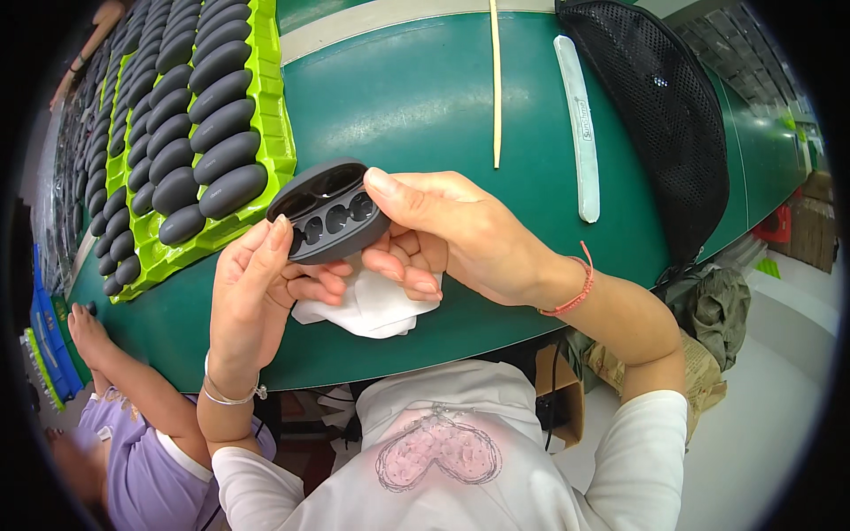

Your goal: The person assembles small gray electronic cases by opening them, inserting internal battery modules, and closing the lids. They wipe the exterior of the cases with a white cloth and place the finished units into a green tray. The process is repeated for multiple units.

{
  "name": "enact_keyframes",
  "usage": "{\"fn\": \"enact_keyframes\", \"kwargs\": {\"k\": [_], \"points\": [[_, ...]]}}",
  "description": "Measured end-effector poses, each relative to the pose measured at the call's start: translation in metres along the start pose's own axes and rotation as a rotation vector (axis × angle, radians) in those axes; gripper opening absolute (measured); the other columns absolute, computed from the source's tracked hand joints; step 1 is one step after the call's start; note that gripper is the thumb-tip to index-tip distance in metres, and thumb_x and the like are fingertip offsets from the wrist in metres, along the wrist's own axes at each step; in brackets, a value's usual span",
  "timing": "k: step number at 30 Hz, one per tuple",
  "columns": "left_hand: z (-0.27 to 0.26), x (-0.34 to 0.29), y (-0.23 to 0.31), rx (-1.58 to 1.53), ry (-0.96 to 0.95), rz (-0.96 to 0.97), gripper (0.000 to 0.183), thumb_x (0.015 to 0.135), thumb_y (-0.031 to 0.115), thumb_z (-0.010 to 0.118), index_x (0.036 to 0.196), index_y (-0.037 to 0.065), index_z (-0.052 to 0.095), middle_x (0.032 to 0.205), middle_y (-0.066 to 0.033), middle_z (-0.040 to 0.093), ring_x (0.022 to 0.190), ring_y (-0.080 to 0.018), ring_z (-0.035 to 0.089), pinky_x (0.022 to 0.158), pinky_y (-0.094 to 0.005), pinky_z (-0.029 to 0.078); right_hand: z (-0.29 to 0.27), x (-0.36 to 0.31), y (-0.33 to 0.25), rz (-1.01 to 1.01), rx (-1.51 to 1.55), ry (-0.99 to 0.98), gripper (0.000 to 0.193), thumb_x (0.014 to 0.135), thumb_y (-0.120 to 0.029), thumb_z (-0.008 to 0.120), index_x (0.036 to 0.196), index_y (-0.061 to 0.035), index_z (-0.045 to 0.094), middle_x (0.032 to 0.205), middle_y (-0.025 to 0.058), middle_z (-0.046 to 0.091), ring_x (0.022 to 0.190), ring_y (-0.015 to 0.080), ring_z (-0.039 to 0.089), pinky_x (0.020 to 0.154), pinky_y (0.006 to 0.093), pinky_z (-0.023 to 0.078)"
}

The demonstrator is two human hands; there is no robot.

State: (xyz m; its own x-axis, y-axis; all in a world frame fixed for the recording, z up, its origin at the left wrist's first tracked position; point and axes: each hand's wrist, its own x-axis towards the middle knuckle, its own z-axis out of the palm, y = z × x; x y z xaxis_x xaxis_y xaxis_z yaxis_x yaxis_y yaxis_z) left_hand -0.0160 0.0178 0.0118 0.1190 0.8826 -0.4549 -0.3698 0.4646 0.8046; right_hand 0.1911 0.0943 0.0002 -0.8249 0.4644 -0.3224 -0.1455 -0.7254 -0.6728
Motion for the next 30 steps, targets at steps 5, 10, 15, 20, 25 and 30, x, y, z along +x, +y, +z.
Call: {"fn": "enact_keyframes", "kwargs": {"k": [5, 10, 15, 20, 25, 30], "points": [[-0.0031, -0.0001, 0.0037, -0.006, -0.050, -0.064, 0.041, 0.100, 0.032, 0.048, 0.107, -0.007, 0.058, 0.093, -0.0220, 0.067, 0.077, -0.0193, 0.069, 0.069, -0.0278, 0.057, 0.0011, 0.0009, -0.0016, -0.004, -0.057, -0.007, 0.048, 0.102, -0.041, 0.038, 0.104, 0.0025, 0.058, 0.069, 0.0044, 0.053, 0.050, 0.0082, 0.042, 0.047, 0.0231, 0.038], [-0.0032, 0.0006, 0.0047, -0.025, -0.058, -0.074, 0.046, 0.101, 0.036, 0.044, 0.111, -0.006, 0.058, 0.097, -0.0214, 0.067, 0.081, -0.0205, 0.069, 0.070, -0.0277, 0.058, -0.0014, 0.0029, -0.0053, 0.052, 0.039, 0.030, 0.043, 0.101, -0.036, 0.041, 0.102, 0.0046, 0.058, 0.070, 0.0070, 0.055, 0.049, 0.0092, 0.043, 0.046, 0.0239, 0.039], [-0.0030, -0.0002, 0.0059, -0.008, -0.076, -0.079, 0.048, 0.101, 0.038, 0.043, 0.113, -0.006, 0.059, 0.100, -0.0216, 0.067, 0.086, -0.0219, 0.069, 0.071, -0.0276, 0.058, -0.0049, 0.0018, -0.0058, 0.083, 0.091, 0.029, 0.041, 0.099, -0.033, 0.044, 0.101, 0.0053, 0.058, 0.069, 0.0081, 0.055, 0.049, 0.0100, 0.043, 0.045, 0.0250, 0.038], [-0.0026, -0.0028, 0.0075, -0.006, -0.072, -0.068, 0.049, 0.101, 0.037, 0.043, 0.113, -0.007, 0.058, 0.100, -0.0222, 0.067, 0.086, -0.0226, 0.069, 0.071, -0.0280, 0.058, -0.0051, 0.0028, -0.0060, 0.127, 0.138, 0.051, 0.040, 0.099, -0.032, 0.044, 0.100, 0.0050, 0.058, 0.069, 0.0090, 0.055, 0.048, 0.0105, 0.041, 0.045, 0.0259, 0.038], [-0.0009, -0.0051, 0.0068, 0.005, -0.061, -0.039, 0.048, 0.101, 0.036, 0.043, 0.112, -0.008, 0.058, 0.100, -0.0228, 0.067, 0.086, -0.0235, 0.069, 0.070, -0.0286, 0.058, -0.0059, 0.0029, -0.0048, 0.133, 0.152, 0.056, 0.039, 0.099, -0.033, 0.043, 0.099, 0.0041, 0.057, 0.068, 0.0093, 0.054, 0.048, 0.0107, 0.040, 0.046, 0.0264, 0.037], [0.0016, -0.0064, 0.0050, 0.087, -0.050, 0.033, 0.048, 0.103, 0.032, 0.036, 0.117, -0.010, 0.053, 0.101, -0.0262, 0.065, 0.084, -0.0263, 0.070, 0.064, -0.0285, 0.060, -0.0049, 0.0028, -0.0043, 0.130, 0.149, 0.062, 0.039, 0.099, -0.033, 0.042, 0.099, 0.0030, 0.056, 0.068, 0.0088, 0.053, 0.048, 0.0106, 0.039, 0.046, 0.0266, 0.037]]}}
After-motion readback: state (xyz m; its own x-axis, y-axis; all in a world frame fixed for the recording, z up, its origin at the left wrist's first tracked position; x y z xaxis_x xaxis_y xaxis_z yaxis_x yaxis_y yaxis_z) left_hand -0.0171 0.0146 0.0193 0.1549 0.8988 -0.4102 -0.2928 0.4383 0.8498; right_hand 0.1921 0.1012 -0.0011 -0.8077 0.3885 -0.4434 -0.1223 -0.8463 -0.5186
